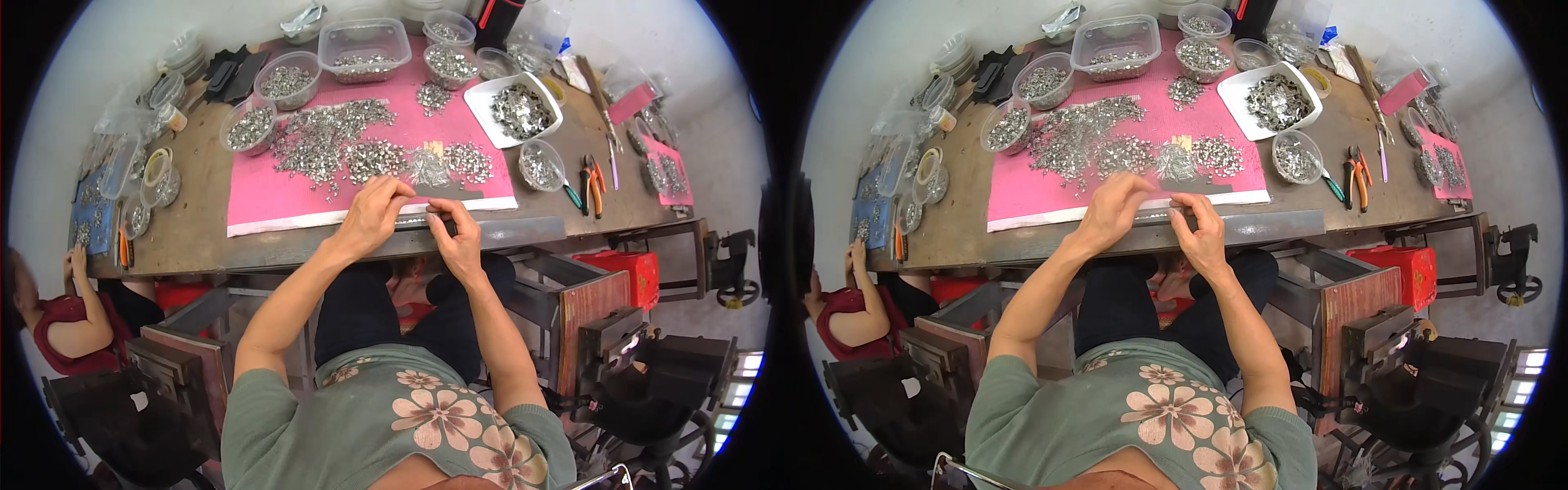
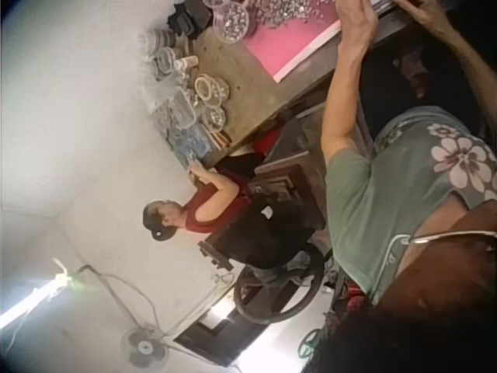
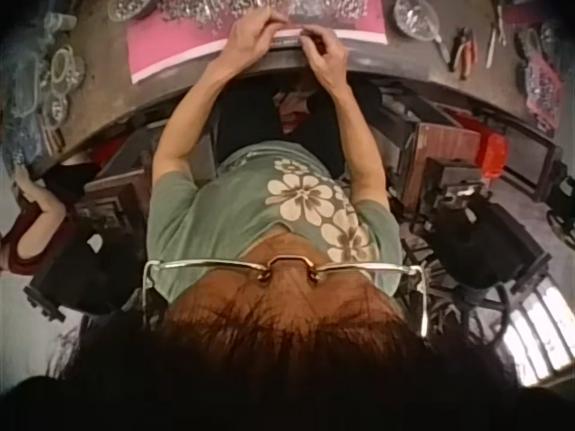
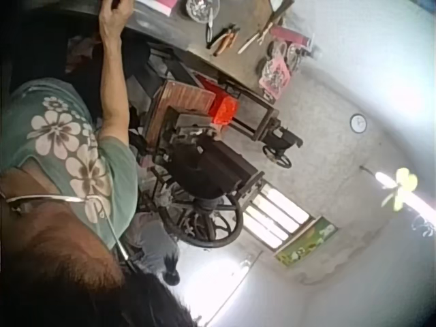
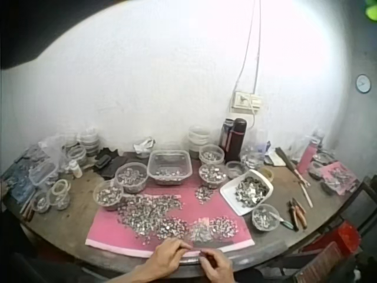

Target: The person arranges small metal pieces into a metal strip holder by hand, then places the holder into a manual press machine and turns the wheel to press them.

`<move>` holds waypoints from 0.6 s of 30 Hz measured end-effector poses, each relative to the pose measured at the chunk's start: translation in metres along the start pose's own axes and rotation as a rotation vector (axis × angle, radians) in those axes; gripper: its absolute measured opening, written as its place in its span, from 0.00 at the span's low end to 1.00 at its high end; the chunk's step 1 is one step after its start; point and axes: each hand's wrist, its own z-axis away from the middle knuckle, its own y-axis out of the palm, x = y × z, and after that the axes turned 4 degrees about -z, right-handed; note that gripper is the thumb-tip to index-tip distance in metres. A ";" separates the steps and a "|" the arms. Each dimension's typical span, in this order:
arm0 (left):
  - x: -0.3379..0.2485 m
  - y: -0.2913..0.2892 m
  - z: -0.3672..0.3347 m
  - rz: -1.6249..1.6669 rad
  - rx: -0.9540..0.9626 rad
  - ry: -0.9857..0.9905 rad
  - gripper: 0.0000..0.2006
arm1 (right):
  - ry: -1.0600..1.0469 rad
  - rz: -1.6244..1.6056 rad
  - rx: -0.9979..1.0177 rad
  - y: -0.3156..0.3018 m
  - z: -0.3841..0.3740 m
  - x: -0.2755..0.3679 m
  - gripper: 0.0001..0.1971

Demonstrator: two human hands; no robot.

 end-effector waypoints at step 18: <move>-0.011 0.012 0.019 -0.022 0.080 -0.047 0.05 | 0.010 -0.012 -0.019 0.002 0.002 0.001 0.11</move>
